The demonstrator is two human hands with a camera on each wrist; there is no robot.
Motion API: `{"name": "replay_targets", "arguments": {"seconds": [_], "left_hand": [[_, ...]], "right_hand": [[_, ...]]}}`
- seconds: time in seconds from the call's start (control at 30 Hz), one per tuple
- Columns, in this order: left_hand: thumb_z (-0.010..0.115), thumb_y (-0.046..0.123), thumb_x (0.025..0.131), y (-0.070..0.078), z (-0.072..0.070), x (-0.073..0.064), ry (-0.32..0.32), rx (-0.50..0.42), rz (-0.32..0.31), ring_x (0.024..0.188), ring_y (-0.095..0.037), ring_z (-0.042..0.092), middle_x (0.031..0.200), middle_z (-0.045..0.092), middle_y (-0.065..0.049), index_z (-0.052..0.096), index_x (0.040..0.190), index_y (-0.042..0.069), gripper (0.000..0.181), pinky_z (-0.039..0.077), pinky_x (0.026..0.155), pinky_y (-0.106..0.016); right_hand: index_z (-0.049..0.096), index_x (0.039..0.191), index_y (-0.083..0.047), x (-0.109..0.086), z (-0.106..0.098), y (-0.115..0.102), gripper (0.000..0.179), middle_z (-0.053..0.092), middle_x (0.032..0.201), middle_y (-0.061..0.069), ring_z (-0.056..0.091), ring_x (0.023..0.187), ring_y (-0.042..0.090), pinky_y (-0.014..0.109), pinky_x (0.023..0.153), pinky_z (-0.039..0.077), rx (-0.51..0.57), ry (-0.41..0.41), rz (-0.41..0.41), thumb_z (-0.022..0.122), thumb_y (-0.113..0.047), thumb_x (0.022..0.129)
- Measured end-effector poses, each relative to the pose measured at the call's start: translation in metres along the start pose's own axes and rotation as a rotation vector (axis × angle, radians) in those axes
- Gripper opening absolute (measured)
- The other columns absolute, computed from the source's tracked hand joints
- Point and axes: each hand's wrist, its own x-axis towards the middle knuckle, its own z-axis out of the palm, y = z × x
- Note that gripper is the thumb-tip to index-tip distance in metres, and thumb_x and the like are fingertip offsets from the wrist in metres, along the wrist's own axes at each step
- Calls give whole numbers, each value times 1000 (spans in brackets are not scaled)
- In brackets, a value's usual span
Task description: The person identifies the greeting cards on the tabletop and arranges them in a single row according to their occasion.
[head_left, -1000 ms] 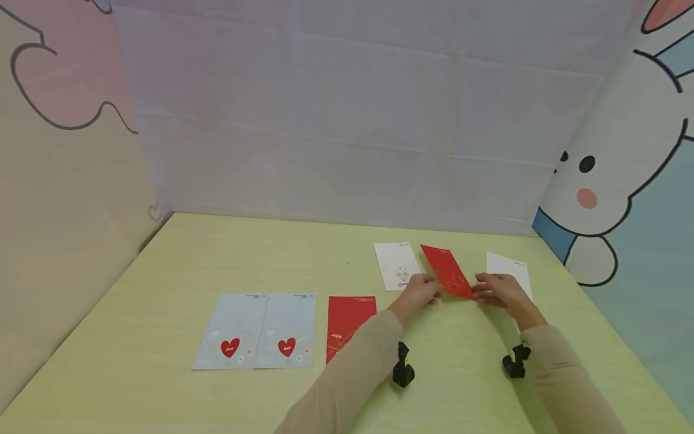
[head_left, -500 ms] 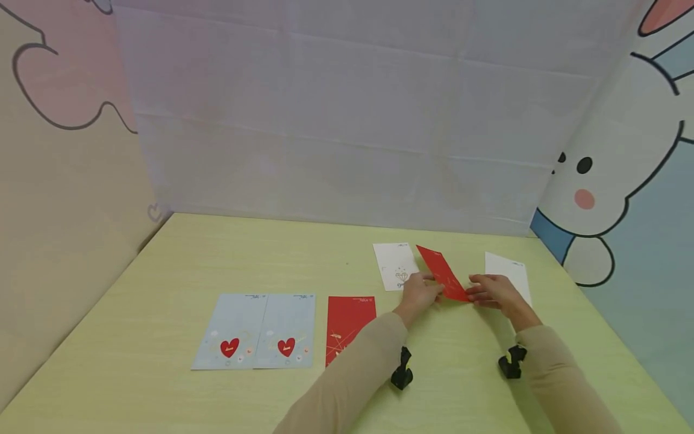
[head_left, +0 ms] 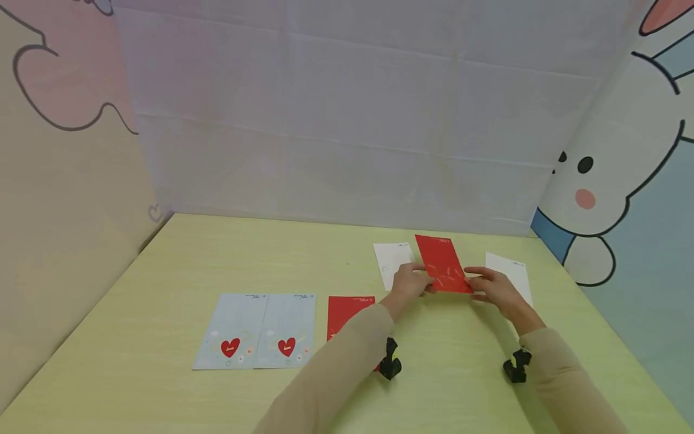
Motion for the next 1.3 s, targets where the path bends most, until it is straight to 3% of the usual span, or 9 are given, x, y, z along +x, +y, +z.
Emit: {"name": "replay_targets", "arguments": {"seconds": [0.3, 0.7, 1.0, 1.3], "left_hand": [[63, 13, 82, 2, -27, -5, -124, 23, 15, 69, -20, 63, 66, 64, -5, 38, 132, 5, 58, 46, 61, -29], [64, 12, 81, 6, -55, -22, -254, 98, 52, 65, -14, 62, 70, 64, -4, 25, 139, 16, 71, 44, 62, -29], [63, 15, 82, 2, -78, -37, -260, 185, 178, 73, -10, 58, 79, 63, 3, 20, 140, 13, 72, 42, 72, -30], [63, 15, 82, -4, -96, -45, -247, 262, 243, 76, -9, 58, 81, 63, 5, 26, 138, 10, 68, 43, 74, -27]], "right_hand": [[30, 132, 8, -5, 10, -10, 52, 47, 113, 22, 56, 82, 10, 30, 75, 47, 49, -10, -61, 49, -17, 91], [27, 136, 2, -15, 26, -28, 53, 36, 125, 26, 53, 90, 14, 27, 75, 46, 112, -35, -110, 50, -14, 91], [24, 138, -2, -25, 39, -38, 56, 33, 123, 23, 51, 90, 15, 29, 78, 45, 205, -104, -134, 50, -8, 89], [24, 138, -4, -36, 51, -39, 58, 35, 121, 23, 53, 93, 20, 34, 80, 44, 201, -182, -149, 52, -9, 88]]}}
